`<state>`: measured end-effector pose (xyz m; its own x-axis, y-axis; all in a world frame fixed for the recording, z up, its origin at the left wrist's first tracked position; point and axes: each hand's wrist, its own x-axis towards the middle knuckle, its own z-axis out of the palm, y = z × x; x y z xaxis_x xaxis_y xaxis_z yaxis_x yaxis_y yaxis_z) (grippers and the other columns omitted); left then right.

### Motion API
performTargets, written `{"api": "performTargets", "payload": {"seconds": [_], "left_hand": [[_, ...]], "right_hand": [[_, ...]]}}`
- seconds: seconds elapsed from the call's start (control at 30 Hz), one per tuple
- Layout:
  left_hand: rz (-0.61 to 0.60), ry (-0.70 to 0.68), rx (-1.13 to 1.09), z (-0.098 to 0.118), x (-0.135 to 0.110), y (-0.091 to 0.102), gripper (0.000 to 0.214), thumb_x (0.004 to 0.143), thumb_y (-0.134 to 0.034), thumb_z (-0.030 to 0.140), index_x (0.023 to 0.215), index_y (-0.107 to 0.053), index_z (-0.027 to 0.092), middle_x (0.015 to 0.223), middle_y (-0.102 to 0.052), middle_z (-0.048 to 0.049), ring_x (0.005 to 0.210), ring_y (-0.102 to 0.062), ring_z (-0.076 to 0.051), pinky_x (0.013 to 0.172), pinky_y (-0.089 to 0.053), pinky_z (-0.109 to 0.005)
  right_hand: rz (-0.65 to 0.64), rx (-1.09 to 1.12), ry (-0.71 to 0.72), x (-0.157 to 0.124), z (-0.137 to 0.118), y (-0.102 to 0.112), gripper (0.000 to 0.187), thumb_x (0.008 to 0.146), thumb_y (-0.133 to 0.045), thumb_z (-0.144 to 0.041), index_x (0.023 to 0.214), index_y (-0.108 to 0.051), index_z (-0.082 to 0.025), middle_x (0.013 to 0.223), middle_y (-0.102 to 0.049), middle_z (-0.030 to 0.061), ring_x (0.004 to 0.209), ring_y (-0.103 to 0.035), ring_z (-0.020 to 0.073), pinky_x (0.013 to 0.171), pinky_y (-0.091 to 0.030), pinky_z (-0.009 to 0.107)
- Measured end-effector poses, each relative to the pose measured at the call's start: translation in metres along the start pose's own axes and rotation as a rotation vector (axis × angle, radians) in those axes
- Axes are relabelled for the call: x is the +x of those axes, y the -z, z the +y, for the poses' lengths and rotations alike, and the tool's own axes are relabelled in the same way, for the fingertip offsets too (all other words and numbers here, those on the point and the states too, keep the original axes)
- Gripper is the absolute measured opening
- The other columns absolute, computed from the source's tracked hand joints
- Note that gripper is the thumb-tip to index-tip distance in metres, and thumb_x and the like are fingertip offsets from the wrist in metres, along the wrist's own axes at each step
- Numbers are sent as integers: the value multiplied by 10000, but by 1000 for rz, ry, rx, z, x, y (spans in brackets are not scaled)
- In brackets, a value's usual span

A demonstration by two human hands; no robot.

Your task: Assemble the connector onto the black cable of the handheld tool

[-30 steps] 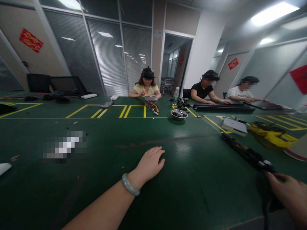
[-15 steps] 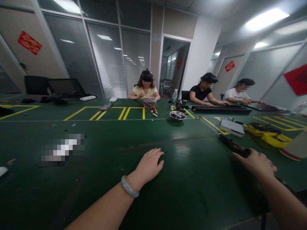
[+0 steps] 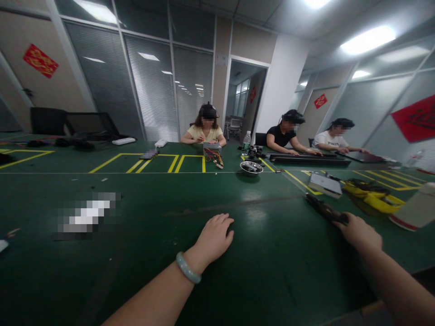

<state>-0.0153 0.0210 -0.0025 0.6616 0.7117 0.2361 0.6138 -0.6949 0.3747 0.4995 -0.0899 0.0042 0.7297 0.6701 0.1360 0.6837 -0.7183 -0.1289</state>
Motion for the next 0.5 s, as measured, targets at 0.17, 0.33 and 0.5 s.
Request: {"api": "performTargets", "payload": {"seconds": [0.17,0.33,0.5], "left_hand": [[-20,8,-20,4,-2,7,431,930,-457,356,1339,-503,231,1431,-469,-75,1337,-413,-263,1097,-363,-493],[119,-80,-46,8,-2,9,452,922,-472,295,1371,-446,248,1427,-474,-43,1350,-393,-233,1113,-353,-472],[267,-131,-17,13,0,12,459,921,-467,249,1377,-416,249,1424,-473,-28,1373,-352,-201,1165,-273,-451]], "right_hand": [[16,32,171,-32,-55,-1,586,844,-535,-474,1351,-487,-184,1276,-572,182,1043,-599,356,784,-477,425],[-70,171,449,-85,-144,2,577,830,-604,-420,1359,-478,-230,1291,-585,106,1097,-585,296,877,-464,375],[-83,308,858,-139,-240,3,564,791,-674,-288,1328,-512,-230,1279,-596,77,1149,-549,257,978,-390,368]]}}
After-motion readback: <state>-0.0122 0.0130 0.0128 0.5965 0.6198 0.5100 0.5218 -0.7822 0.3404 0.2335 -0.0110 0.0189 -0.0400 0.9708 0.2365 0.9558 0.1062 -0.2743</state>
